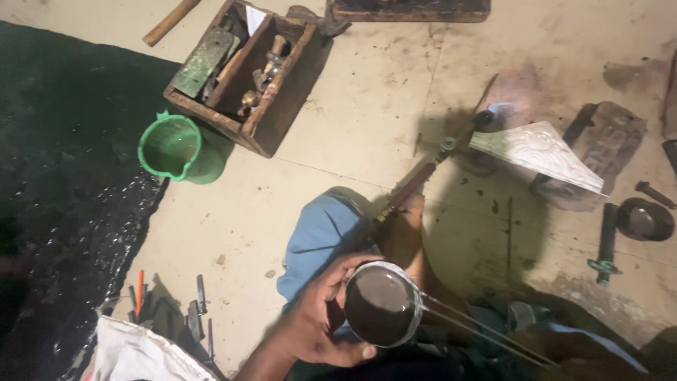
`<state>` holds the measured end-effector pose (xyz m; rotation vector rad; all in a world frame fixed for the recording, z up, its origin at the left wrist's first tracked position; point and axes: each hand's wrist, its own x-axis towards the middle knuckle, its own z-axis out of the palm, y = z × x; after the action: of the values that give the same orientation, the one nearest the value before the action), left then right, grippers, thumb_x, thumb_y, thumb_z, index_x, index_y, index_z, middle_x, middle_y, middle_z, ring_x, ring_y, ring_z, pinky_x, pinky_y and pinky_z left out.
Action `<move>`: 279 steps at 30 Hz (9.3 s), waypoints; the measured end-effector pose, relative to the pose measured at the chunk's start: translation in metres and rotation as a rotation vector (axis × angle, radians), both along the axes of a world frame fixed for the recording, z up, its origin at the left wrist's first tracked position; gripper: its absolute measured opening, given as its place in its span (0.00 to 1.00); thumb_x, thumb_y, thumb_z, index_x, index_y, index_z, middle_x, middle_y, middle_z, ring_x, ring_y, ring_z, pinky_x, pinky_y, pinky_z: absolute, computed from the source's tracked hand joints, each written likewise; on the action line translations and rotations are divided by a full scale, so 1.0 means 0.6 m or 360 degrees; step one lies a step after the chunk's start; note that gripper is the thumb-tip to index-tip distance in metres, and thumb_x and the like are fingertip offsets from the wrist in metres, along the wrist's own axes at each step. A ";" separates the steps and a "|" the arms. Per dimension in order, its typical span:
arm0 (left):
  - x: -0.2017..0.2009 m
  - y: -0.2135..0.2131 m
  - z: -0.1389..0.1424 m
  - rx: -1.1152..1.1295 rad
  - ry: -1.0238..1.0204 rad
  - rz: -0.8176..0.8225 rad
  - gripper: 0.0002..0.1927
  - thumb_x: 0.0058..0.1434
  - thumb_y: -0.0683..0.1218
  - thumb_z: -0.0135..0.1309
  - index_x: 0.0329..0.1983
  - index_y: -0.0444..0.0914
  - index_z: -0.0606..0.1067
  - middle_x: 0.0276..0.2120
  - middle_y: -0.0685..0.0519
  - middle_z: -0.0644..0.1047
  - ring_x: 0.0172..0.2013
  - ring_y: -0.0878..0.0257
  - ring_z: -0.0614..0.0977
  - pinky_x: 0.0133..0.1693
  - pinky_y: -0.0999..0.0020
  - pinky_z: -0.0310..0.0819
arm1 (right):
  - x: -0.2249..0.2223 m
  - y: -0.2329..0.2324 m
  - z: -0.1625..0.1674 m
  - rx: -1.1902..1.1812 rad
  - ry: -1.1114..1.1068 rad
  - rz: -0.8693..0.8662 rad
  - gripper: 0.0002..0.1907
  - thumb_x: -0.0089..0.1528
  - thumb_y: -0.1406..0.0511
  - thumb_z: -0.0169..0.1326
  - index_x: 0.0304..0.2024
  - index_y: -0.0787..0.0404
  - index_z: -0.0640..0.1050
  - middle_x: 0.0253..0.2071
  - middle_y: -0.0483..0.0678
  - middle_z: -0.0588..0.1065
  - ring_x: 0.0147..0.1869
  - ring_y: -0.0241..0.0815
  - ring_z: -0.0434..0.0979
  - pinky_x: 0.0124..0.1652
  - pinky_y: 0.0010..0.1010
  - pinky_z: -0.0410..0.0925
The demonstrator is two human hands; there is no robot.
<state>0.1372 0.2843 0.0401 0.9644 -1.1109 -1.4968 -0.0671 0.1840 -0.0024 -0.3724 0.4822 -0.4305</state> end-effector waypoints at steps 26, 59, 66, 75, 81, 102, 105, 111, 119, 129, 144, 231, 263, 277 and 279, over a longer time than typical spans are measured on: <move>0.038 -0.027 0.022 0.0027 0.0861 -0.0077 0.49 0.55 0.61 0.69 0.71 0.34 0.61 0.73 0.39 0.62 0.67 0.50 0.73 0.67 0.48 0.70 | 0.108 -0.046 -0.021 0.0306 -0.0156 0.0077 0.50 0.52 0.30 0.41 0.54 0.66 0.71 0.45 0.57 0.77 0.47 0.44 0.78 0.45 0.37 0.74; 0.041 -0.010 0.015 0.0229 0.0961 -0.0039 0.52 0.46 0.48 0.68 0.74 0.32 0.60 0.61 0.43 0.74 0.63 0.53 0.76 0.66 0.56 0.69 | 0.110 -0.039 -0.023 0.0215 0.0011 -0.0064 0.42 0.58 0.35 0.43 0.59 0.58 0.73 0.45 0.51 0.80 0.47 0.41 0.80 0.46 0.36 0.73; 0.043 -0.008 0.025 0.0219 0.0906 -0.0080 0.51 0.47 0.49 0.68 0.74 0.32 0.61 0.61 0.44 0.74 0.63 0.54 0.76 0.66 0.57 0.69 | 0.031 -0.009 -0.001 -0.0102 0.0248 0.0041 0.39 0.58 0.37 0.45 0.57 0.57 0.75 0.44 0.51 0.81 0.46 0.40 0.81 0.46 0.35 0.73; 0.041 -0.010 0.031 0.0282 0.0843 -0.0130 0.52 0.46 0.49 0.67 0.74 0.31 0.60 0.62 0.43 0.74 0.63 0.54 0.76 0.67 0.57 0.69 | -0.121 0.025 -0.005 -0.0791 0.1182 -0.0059 0.34 0.59 0.41 0.47 0.55 0.56 0.77 0.42 0.50 0.82 0.45 0.39 0.82 0.46 0.35 0.74; 0.037 -0.017 0.030 0.0303 0.0838 -0.0102 0.52 0.45 0.49 0.65 0.74 0.31 0.60 0.61 0.42 0.74 0.63 0.53 0.76 0.67 0.56 0.68 | -0.193 0.013 -0.030 -0.1051 0.1612 -0.0086 0.31 0.60 0.43 0.49 0.54 0.55 0.79 0.41 0.49 0.82 0.45 0.39 0.82 0.46 0.34 0.74; 0.030 -0.032 0.024 0.0261 0.0849 -0.0143 0.51 0.48 0.50 0.68 0.73 0.31 0.61 0.61 0.42 0.74 0.64 0.52 0.76 0.68 0.54 0.68 | -0.264 -0.037 -0.189 -0.1068 0.1551 0.1449 0.20 0.62 0.51 0.54 0.49 0.52 0.85 0.37 0.46 0.84 0.43 0.37 0.84 0.47 0.32 0.74; 0.030 -0.028 0.027 0.0285 0.0859 -0.0144 0.50 0.48 0.50 0.67 0.74 0.31 0.61 0.62 0.42 0.74 0.64 0.53 0.76 0.68 0.55 0.68 | -0.258 -0.041 -0.143 -0.1226 0.1621 0.1642 0.18 0.64 0.53 0.52 0.49 0.50 0.85 0.37 0.43 0.83 0.43 0.34 0.82 0.47 0.31 0.74; 0.029 -0.029 0.012 0.0306 0.0828 -0.0084 0.52 0.46 0.49 0.66 0.74 0.31 0.60 0.62 0.42 0.74 0.64 0.52 0.76 0.67 0.56 0.68 | -0.232 -0.020 -0.029 -0.1352 0.1885 0.0879 0.13 0.65 0.59 0.56 0.48 0.56 0.84 0.39 0.45 0.82 0.45 0.34 0.82 0.48 0.29 0.73; -0.062 -0.042 -0.127 0.0618 0.1003 0.0040 0.46 0.50 0.41 0.59 0.74 0.34 0.57 0.69 0.41 0.67 0.69 0.51 0.68 0.67 0.52 0.60 | -0.358 -0.005 0.061 -0.2054 0.2201 -0.1717 0.07 0.67 0.67 0.61 0.46 0.65 0.82 0.42 0.48 0.82 0.48 0.35 0.81 0.50 0.26 0.73; -0.106 -0.092 -0.272 0.0885 0.1217 -0.0339 0.44 0.57 0.39 0.57 0.76 0.32 0.55 0.67 0.37 0.67 0.66 0.45 0.68 0.64 0.47 0.61 | -0.373 -0.215 -0.041 -0.2137 0.2228 -0.1422 0.08 0.67 0.70 0.63 0.47 0.68 0.81 0.46 0.50 0.82 0.49 0.35 0.82 0.49 0.25 0.76; -0.090 -0.152 -0.272 0.0556 0.1342 -0.0577 0.46 0.60 0.44 0.58 0.77 0.28 0.50 0.69 0.36 0.64 0.70 0.45 0.65 0.69 0.51 0.58 | -0.327 -0.348 -0.060 -0.2919 0.2302 -0.0943 0.06 0.64 0.72 0.65 0.44 0.62 0.83 0.42 0.50 0.83 0.45 0.41 0.84 0.45 0.29 0.74; -0.182 -0.174 -0.125 0.0656 -0.0871 -0.0117 0.18 0.60 0.40 0.53 0.54 0.33 0.74 0.28 0.46 0.75 0.22 0.58 0.72 0.23 0.65 0.67 | -0.161 -0.068 0.104 -0.2259 0.2179 0.0073 0.39 0.64 0.48 0.56 0.70 0.62 0.65 0.47 0.61 0.75 0.44 0.57 0.79 0.42 0.45 0.73; -0.211 -0.119 -0.146 0.0136 -0.1344 0.0042 0.25 0.50 0.38 0.56 0.53 0.37 0.73 0.46 0.39 0.77 0.48 0.39 0.78 0.47 0.52 0.75 | -0.107 -0.138 -0.028 -0.2853 0.2536 0.0379 0.09 0.63 0.63 0.48 0.44 0.59 0.70 0.21 0.53 0.77 0.26 0.56 0.79 0.24 0.50 0.69; -0.212 -0.114 -0.139 0.0164 -0.1328 0.0069 0.33 0.50 0.38 0.54 0.63 0.38 0.68 0.46 0.39 0.78 0.47 0.40 0.79 0.46 0.52 0.76 | -0.108 -0.145 0.008 -0.2907 0.2309 0.0552 0.12 0.63 0.62 0.49 0.46 0.62 0.69 0.22 0.54 0.77 0.28 0.57 0.80 0.29 0.49 0.70; -0.213 -0.113 -0.134 0.0134 -0.1301 0.0086 0.34 0.49 0.37 0.54 0.64 0.37 0.68 0.47 0.38 0.78 0.48 0.40 0.79 0.47 0.53 0.75 | -0.106 -0.147 0.012 -0.2798 0.2354 0.0660 0.13 0.64 0.61 0.49 0.47 0.62 0.69 0.24 0.55 0.78 0.29 0.58 0.80 0.29 0.50 0.70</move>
<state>0.0092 0.2163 -0.0400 1.7302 -1.5671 -1.1135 -0.1309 0.0960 0.0047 -2.5396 1.3305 0.0360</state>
